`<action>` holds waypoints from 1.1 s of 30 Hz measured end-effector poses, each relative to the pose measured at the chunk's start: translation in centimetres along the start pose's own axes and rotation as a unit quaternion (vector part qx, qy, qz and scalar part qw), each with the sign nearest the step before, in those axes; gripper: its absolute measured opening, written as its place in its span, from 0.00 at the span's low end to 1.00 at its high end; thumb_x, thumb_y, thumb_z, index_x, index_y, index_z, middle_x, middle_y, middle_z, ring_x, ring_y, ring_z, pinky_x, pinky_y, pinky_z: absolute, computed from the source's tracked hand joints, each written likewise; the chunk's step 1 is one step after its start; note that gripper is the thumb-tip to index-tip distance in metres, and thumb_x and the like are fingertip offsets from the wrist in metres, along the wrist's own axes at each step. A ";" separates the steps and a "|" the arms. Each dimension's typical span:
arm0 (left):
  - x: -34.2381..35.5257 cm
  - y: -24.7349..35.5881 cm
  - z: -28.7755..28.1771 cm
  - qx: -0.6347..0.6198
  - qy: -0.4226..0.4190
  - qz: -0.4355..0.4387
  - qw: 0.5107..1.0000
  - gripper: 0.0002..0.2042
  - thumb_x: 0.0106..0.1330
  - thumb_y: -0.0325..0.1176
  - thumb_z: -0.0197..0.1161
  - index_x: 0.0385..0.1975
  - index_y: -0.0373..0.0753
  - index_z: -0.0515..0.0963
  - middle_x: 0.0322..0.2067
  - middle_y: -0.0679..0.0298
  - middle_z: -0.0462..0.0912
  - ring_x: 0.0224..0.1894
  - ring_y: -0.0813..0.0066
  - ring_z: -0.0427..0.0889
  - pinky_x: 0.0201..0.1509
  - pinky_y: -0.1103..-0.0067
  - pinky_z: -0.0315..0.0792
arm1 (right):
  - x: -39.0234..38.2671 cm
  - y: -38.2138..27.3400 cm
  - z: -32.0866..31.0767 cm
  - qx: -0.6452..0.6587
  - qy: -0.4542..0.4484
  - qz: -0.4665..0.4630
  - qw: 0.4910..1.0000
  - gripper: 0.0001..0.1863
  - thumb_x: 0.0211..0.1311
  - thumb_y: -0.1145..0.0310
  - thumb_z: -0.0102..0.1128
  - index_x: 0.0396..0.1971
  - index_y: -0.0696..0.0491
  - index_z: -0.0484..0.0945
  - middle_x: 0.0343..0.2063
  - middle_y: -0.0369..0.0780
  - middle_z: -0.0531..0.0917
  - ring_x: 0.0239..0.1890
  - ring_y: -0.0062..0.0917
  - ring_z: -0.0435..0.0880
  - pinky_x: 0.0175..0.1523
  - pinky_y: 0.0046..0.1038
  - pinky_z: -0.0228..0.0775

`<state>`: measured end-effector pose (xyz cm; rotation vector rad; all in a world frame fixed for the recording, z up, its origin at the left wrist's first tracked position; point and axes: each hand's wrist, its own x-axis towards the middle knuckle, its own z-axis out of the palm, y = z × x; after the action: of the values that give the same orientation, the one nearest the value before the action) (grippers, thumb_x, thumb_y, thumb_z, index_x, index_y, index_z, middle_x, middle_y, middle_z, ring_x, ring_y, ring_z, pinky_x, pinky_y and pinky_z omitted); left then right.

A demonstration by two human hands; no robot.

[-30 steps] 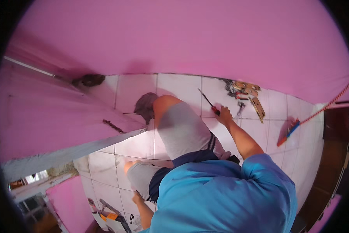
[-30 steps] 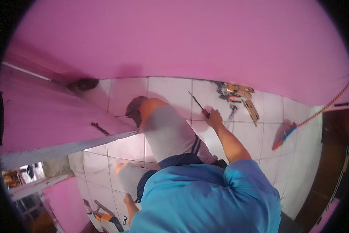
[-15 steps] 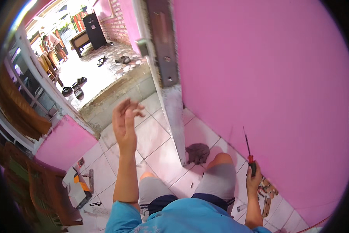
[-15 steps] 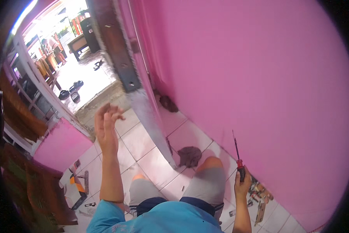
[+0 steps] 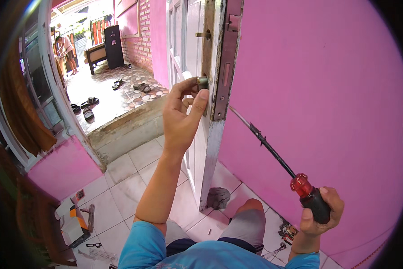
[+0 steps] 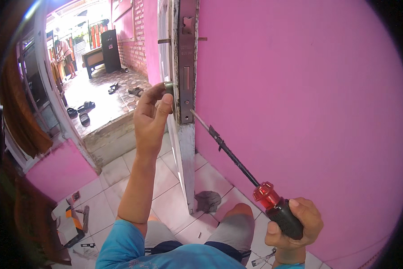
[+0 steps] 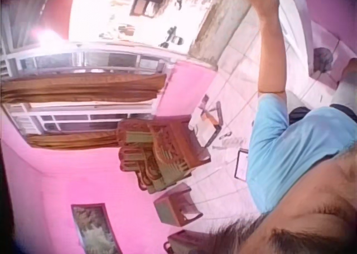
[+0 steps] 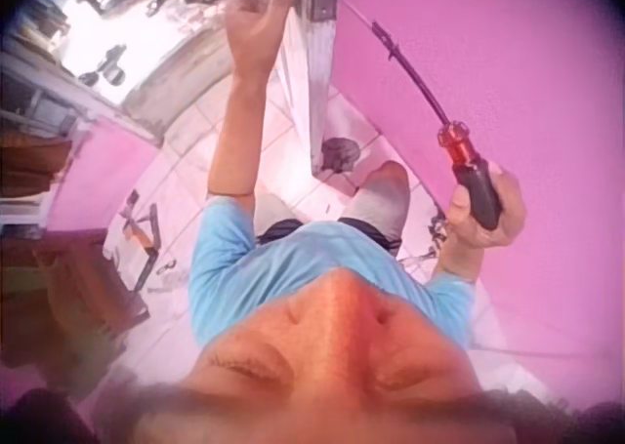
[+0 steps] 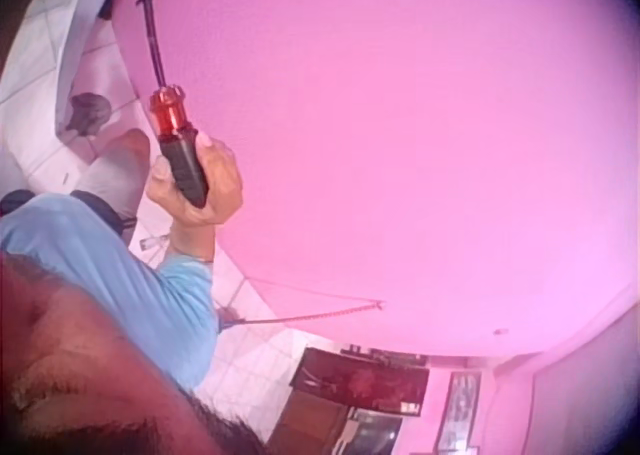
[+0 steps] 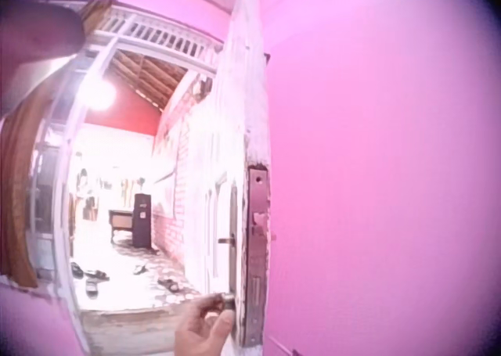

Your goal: The person unscrews and removes the lock cylinder and lock body from a door using a screwdriver, then fits screws into the lock body by hand.

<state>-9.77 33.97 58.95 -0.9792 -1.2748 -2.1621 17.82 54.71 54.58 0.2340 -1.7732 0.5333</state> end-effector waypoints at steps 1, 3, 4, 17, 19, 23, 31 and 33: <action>0.1 0.0 0.1 -0.003 -0.003 0.003 1.000 0.18 0.67 0.30 0.63 0.53 0.28 0.70 0.40 0.63 0.75 0.36 0.83 0.75 0.35 0.86 0.72 | 0.2 -0.3 0.1 0.005 0.002 0.012 1.000 0.27 0.48 0.57 0.70 0.45 0.57 0.74 0.30 0.42 0.76 0.26 0.28 0.77 0.30 0.27 0.70; 0.2 0.0 0.3 -0.008 -0.007 0.008 1.000 0.17 0.67 0.30 0.64 0.51 0.28 0.72 0.38 0.63 0.76 0.34 0.83 0.75 0.32 0.86 0.72 | 0.9 -0.9 0.6 0.008 0.005 0.022 1.000 0.26 0.47 0.58 0.70 0.44 0.57 0.74 0.30 0.42 0.77 0.26 0.28 0.77 0.30 0.27 0.71; 0.3 -0.1 0.3 -0.006 0.002 0.010 1.000 0.16 0.67 0.30 0.64 0.50 0.28 0.72 0.37 0.64 0.76 0.34 0.84 0.75 0.32 0.86 0.71 | 1.5 -1.1 0.9 -0.001 -0.002 0.001 1.000 0.26 0.46 0.60 0.70 0.44 0.57 0.74 0.30 0.42 0.77 0.26 0.28 0.77 0.30 0.27 0.71; 0.6 -0.3 0.6 0.032 0.007 0.030 0.999 0.14 0.68 0.29 0.62 0.49 0.29 0.74 0.36 0.65 0.76 0.36 0.84 0.74 0.37 0.85 0.72 | 1.6 -0.6 1.7 0.023 -0.047 -0.008 0.999 0.27 0.52 0.61 0.69 0.47 0.60 0.71 0.29 0.40 0.73 0.27 0.20 0.70 0.32 0.20 0.63; 0.6 -0.4 0.6 0.023 0.004 0.021 1.000 0.14 0.68 0.29 0.62 0.49 0.29 0.74 0.36 0.65 0.76 0.36 0.84 0.74 0.38 0.85 0.72 | 1.3 -0.8 1.7 0.026 -0.029 0.020 0.999 0.27 0.50 0.60 0.70 0.46 0.58 0.71 0.30 0.41 0.75 0.26 0.23 0.74 0.31 0.23 0.69; 0.7 -0.9 0.4 0.041 0.008 0.025 0.999 0.12 0.68 0.27 0.61 0.48 0.29 0.75 0.36 0.66 0.75 0.38 0.84 0.74 0.40 0.84 0.72 | 2.5 -2.6 1.2 -0.051 -0.030 0.051 0.997 0.27 0.48 0.59 0.71 0.46 0.56 0.72 0.34 0.43 0.76 0.28 0.26 0.77 0.30 0.26 0.73; 0.8 -1.3 0.6 0.077 0.020 0.041 0.996 0.11 0.68 0.27 0.61 0.47 0.30 0.77 0.37 0.66 0.78 0.38 0.84 0.75 0.41 0.84 0.71 | 5.9 -5.8 0.0 -0.165 -0.051 -0.077 0.982 0.24 0.55 0.51 0.69 0.45 0.48 0.71 0.41 0.45 0.71 0.37 0.29 0.73 0.35 0.28 0.70; 0.8 -1.4 0.7 0.096 0.019 0.062 0.993 0.11 0.69 0.29 0.61 0.47 0.31 0.77 0.36 0.67 0.79 0.38 0.85 0.76 0.41 0.86 0.71 | 5.9 -6.6 -0.2 -0.208 -0.112 -0.072 0.969 0.23 0.53 0.53 0.70 0.44 0.45 0.70 0.44 0.46 0.70 0.40 0.31 0.72 0.41 0.30 0.69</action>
<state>-10.97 35.18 59.00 -0.9091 -1.3394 -1.9160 19.17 49.74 61.76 0.1313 -2.0223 0.0228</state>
